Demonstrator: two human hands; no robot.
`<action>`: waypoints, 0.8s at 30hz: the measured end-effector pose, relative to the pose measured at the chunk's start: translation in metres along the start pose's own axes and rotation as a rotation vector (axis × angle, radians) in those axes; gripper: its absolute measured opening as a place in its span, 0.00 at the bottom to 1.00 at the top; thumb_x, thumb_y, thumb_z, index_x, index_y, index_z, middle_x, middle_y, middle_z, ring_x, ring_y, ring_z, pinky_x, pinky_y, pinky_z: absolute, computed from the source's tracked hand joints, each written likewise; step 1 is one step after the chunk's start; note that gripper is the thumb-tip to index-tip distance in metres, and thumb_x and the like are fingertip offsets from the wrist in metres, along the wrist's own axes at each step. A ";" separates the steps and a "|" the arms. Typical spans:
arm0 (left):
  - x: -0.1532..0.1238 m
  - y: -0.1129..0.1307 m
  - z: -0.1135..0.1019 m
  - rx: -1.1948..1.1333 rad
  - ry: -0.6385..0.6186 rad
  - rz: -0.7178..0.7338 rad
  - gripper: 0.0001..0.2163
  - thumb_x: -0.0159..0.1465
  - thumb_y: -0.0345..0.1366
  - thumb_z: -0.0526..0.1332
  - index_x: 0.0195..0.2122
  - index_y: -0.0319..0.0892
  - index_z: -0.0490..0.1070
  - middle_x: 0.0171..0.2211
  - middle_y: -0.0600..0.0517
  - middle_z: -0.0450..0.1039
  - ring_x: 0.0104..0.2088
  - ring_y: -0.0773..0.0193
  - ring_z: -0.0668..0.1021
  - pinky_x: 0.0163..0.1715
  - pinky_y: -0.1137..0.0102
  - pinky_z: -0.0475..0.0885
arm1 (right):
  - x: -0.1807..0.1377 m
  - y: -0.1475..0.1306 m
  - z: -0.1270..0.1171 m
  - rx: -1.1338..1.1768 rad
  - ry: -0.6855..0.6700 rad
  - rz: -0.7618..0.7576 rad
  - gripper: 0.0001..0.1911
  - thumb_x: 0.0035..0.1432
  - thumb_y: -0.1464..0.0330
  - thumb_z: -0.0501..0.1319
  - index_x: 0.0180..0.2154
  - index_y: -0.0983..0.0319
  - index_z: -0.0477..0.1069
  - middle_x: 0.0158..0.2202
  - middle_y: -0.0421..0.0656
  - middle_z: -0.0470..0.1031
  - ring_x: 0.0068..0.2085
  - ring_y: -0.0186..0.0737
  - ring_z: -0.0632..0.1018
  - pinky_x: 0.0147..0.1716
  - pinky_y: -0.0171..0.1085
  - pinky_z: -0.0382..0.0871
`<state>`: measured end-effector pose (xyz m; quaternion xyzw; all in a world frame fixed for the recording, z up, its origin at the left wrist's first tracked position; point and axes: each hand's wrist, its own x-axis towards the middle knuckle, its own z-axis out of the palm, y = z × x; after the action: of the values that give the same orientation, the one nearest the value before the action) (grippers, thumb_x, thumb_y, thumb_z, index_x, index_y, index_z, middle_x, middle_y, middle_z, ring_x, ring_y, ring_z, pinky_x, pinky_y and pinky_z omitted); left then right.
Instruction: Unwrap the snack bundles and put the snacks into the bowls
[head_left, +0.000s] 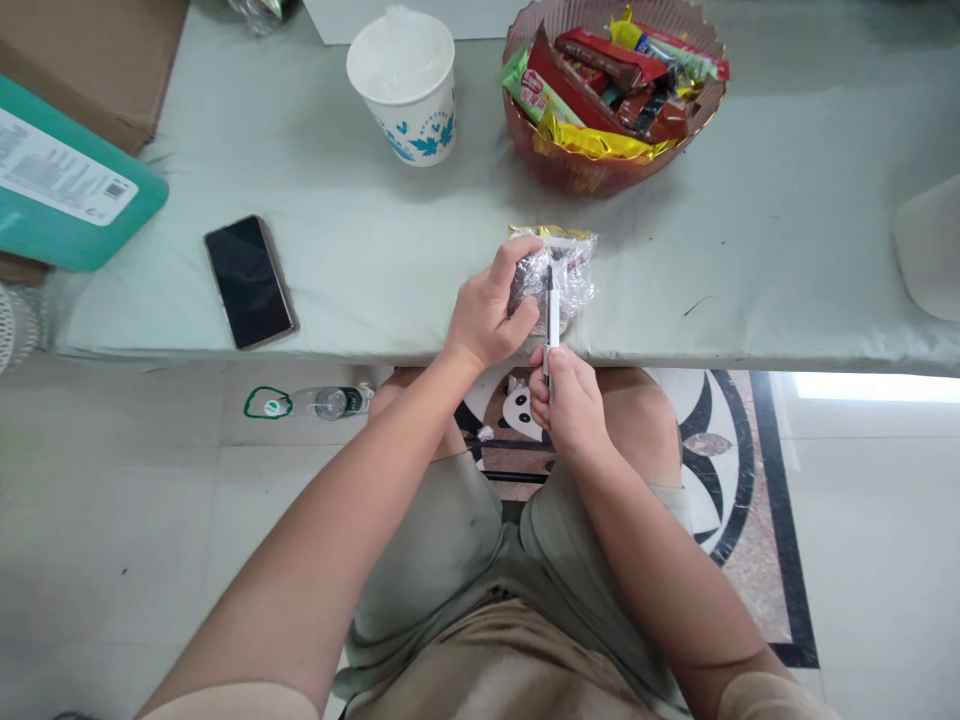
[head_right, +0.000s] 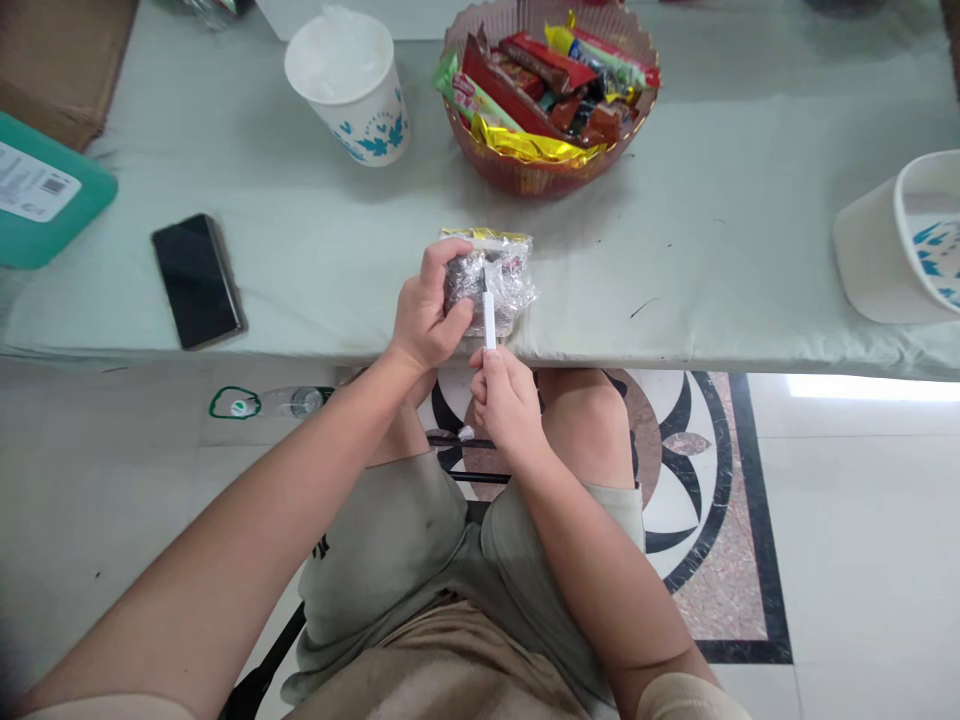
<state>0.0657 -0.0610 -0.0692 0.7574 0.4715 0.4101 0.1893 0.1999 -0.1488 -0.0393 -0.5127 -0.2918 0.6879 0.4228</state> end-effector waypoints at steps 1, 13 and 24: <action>0.000 0.000 0.000 0.005 0.000 -0.004 0.25 0.61 0.39 0.54 0.61 0.48 0.61 0.54 0.49 0.78 0.37 0.59 0.79 0.39 0.62 0.74 | 0.000 0.001 0.000 -0.007 0.005 0.004 0.22 0.58 0.46 0.60 0.34 0.58 0.62 0.16 0.27 0.54 0.14 0.24 0.51 0.11 0.28 0.44; 0.001 0.001 -0.001 0.024 -0.003 -0.016 0.24 0.63 0.41 0.55 0.61 0.46 0.63 0.47 0.50 0.80 0.33 0.61 0.77 0.36 0.63 0.72 | -0.008 0.012 -0.009 -0.066 0.006 0.038 0.25 0.58 0.43 0.61 0.32 0.57 0.61 0.16 0.27 0.53 0.14 0.25 0.52 0.10 0.28 0.48; 0.001 0.001 0.001 0.032 0.004 -0.053 0.24 0.62 0.40 0.54 0.61 0.48 0.64 0.38 0.51 0.79 0.29 0.61 0.74 0.34 0.63 0.70 | -0.016 0.026 -0.012 -0.077 -0.015 0.033 0.27 0.58 0.41 0.60 0.32 0.58 0.61 0.17 0.28 0.53 0.14 0.25 0.54 0.11 0.28 0.52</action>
<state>0.0671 -0.0611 -0.0683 0.7468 0.4984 0.3987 0.1868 0.2053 -0.1757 -0.0575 -0.5280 -0.3130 0.6869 0.3892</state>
